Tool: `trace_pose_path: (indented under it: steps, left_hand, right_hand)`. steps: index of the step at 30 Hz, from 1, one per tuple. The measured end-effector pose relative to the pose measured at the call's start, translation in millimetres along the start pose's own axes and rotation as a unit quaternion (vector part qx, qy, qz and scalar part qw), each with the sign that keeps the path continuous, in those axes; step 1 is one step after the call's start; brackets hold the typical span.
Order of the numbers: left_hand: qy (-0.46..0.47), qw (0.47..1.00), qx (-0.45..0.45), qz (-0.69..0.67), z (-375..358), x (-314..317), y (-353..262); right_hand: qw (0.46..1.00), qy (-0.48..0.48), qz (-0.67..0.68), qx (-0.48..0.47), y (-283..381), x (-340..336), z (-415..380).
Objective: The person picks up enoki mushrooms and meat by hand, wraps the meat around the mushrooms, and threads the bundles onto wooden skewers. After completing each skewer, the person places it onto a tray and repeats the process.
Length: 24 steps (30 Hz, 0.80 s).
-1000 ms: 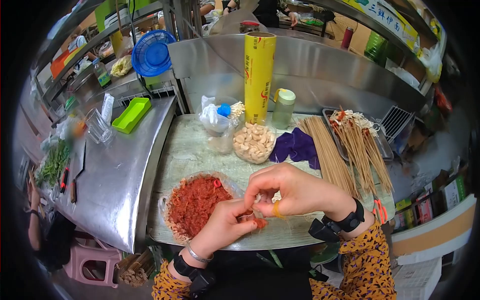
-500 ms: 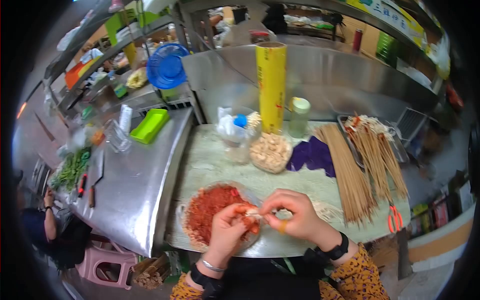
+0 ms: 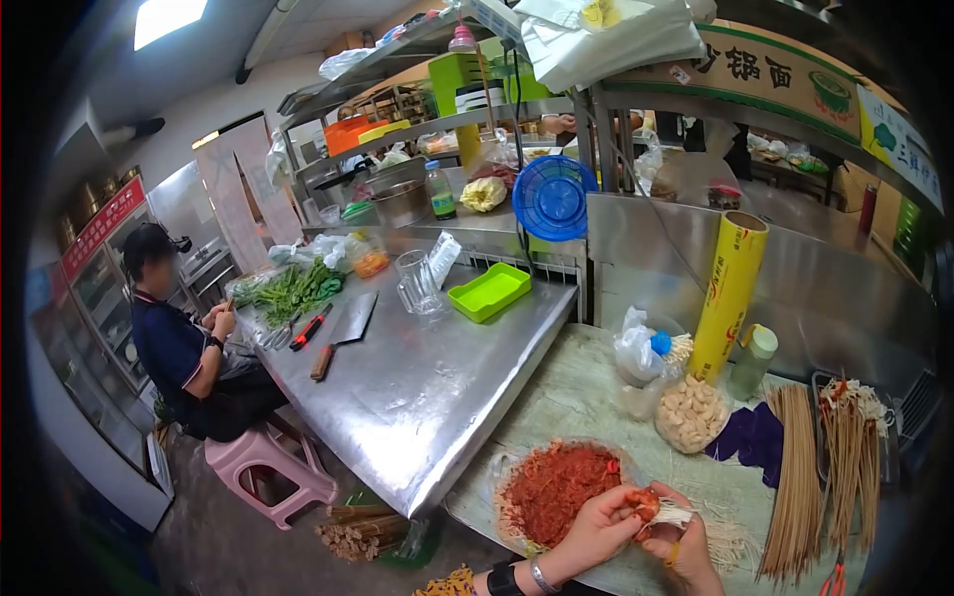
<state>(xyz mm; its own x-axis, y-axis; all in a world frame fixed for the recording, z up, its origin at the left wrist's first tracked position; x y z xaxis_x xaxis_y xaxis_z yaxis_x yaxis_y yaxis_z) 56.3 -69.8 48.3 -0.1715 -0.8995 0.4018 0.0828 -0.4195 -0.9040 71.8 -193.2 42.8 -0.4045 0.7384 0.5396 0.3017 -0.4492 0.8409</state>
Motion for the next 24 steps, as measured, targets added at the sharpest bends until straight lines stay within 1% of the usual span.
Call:
trace_pose_path:
  steps: [1, 2, 3, 5, 6, 8, 10, 12, 13, 14, 15, 16, 17, 18, 19, 20, 21, 22, 23, 24]
  left_hand:
    - [-0.003, 1.0, -0.001, -0.002, -1, 0, 1]
    - [0.017, 1.0, -0.017, 0.001, -1, 1, 3]
    - [0.037, 0.999, -0.033, 0.005, -2, 1, 6]
    - [0.052, 0.998, -0.033, 0.008, -4, 0, 7]
    - [0.067, 0.997, -0.031, 0.011, -5, 1, 7]
    - [0.063, 0.997, -0.028, 0.031, -7, 1, 4]
    - [0.06, 0.997, -0.03, 0.046, -8, 1, 1]
    - [0.031, 0.992, -0.001, 0.125, -11, 0, -3]
    - [0.02, 0.986, 0.008, 0.164, -13, 0, -8]
    - [0.017, 0.985, -0.001, 0.175, -14, -2, -7]
    - [0.043, 0.966, 0.014, 0.256, -15, -3, -11]
    - [0.052, 0.96, 0.008, 0.274, -17, -7, -9]
    - [0.017, 0.95, 0.041, 0.311, -20, -9, -18]
    - [-0.016, 0.929, 0.071, 0.363, -21, -19, -23]
    - [-0.054, 0.951, 0.03, 0.304, -25, -38, -19]
    - [-0.06, 0.968, 0.001, 0.246, -26, -51, -29]
    - [-0.088, 0.967, 0.012, 0.239, -31, -71, -35]
    - [-0.131, 0.95, -0.001, 0.283, -35, -92, -39]
    - [-0.174, 0.948, 0.002, 0.267, -41, -110, -40]
    - [-0.185, 0.941, 0.018, 0.284, -44, -121, -45]
  right_hand:
    - [0.998, -0.018, 0.044, -0.033, 3, 3, 1]
    - [0.993, -0.037, 0.088, -0.066, 7, 3, 0]
    - [0.993, -0.039, 0.088, -0.064, 7, 1, 0]
    - [0.99, -0.01, 0.076, -0.118, 13, -3, 2]
    - [0.99, -0.012, 0.076, -0.117, 13, -2, 2]
    - [0.987, -0.037, 0.015, -0.157, 19, 0, -2]
    - [0.987, -0.039, -0.001, -0.154, 19, -2, -5]
    - [0.988, -0.056, -0.016, -0.144, 18, -6, -8]
    - [0.988, -0.057, -0.048, -0.138, 17, -7, -9]
    - [0.987, -0.062, -0.081, -0.126, 15, -8, -13]
    - [0.989, -0.057, -0.076, -0.111, 15, -7, -15]
    - [0.992, -0.052, -0.07, -0.094, 14, -8, -17]
    - [0.992, -0.076, -0.072, -0.077, 12, -15, -19]
    - [0.989, -0.074, -0.098, -0.083, 10, -21, -18]
    - [0.986, -0.068, -0.123, -0.089, 5, -26, -22]
    - [0.986, -0.079, -0.122, -0.078, -3, -34, -29]
    - [0.986, -0.093, -0.115, -0.072, -9, -40, -32]
    - [0.986, -0.104, -0.107, -0.067, -15, -47, -34]
    - [0.987, -0.109, -0.106, -0.059, -22, -53, -38]
    - [0.987, -0.109, -0.104, -0.057, -28, -58, -41]
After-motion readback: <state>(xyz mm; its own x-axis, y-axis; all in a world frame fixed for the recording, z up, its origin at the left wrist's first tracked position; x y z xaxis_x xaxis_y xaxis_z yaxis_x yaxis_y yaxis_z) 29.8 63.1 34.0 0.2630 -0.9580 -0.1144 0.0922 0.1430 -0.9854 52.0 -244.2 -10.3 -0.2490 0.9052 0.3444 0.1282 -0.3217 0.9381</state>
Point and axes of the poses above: each hand's wrist, its own z-axis towards the middle knuckle, its own x-axis out of the palm, y = z × x, the point moved 5 cm from there along z, towards the middle knuckle, and after that the axes turned 7 degrees about z, right-handed, at the moved point
